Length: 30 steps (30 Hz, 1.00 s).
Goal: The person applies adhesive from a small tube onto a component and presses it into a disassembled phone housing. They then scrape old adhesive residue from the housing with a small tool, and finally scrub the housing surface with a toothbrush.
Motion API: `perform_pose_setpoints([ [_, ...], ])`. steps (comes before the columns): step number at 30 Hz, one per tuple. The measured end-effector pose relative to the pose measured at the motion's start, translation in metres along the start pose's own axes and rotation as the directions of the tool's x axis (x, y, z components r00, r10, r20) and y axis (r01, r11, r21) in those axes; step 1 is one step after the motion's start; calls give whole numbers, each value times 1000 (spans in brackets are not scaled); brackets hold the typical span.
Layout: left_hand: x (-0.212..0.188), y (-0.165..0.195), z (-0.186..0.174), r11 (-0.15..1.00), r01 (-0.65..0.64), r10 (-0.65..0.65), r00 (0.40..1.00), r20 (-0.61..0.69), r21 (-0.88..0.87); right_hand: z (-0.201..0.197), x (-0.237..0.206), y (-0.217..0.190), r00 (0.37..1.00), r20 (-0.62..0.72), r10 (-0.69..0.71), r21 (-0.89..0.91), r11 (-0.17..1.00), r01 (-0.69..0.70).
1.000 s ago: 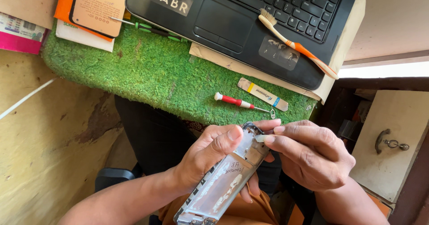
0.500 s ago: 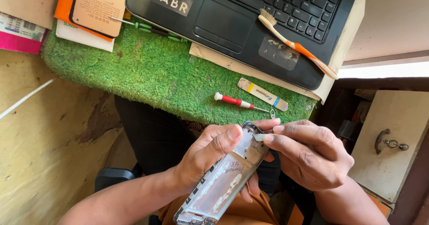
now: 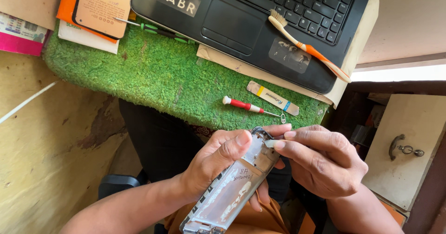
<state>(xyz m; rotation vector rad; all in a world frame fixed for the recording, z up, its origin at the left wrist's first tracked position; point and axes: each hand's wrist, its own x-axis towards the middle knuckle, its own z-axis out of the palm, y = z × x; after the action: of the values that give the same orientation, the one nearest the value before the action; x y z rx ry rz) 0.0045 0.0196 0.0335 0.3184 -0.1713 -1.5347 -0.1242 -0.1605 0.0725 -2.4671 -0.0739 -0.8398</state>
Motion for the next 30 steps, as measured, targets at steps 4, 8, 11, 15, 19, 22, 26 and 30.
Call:
perform_pose_setpoints([
  [4, 0, 0, 0, 1000, -3, 3, 1000, -3, 13, 0, 0, 0, 1000, -3, 10, -2, 1000, -10],
  [8, 0, 0, 0, 1000, -2, 2, 1000, 4, 0, 1, 0, 1, 1000, -12, -3, 11, 1000, 4],
  [11, 0, 0, 0, 1000, -2, 2, 1000, 1, 3, 1, 0, 1, 1000, 0, 2, 21, 1000, -2],
  [15, 1, 0, 1, 1000, -1, 2, 1000, -7, 27, 1, 1, 1, 1000, -2, -3, 7, 1000, 3],
  [19, 0, 0, 0, 1000, -5, 5, 1000, -1, 17, 1, 0, 0, 1000, 0, 5, 20, 1000, -5],
  [22, 0, 0, 0, 1000, -3, 3, 1000, -7, 11, 0, 0, 0, 1000, 10, 11, 24, 1000, -11],
  [26, 0, 1, 0, 1000, -1, 1, 1000, -2, 14, 0, 0, 1, 1000, 4, -5, 23, 1000, 5],
  [30, 1, 0, 0, 1000, 3, -3, 1000, -1, -1, 0, -1, 2, 1000, 8, 13, 22, 1000, -13],
])
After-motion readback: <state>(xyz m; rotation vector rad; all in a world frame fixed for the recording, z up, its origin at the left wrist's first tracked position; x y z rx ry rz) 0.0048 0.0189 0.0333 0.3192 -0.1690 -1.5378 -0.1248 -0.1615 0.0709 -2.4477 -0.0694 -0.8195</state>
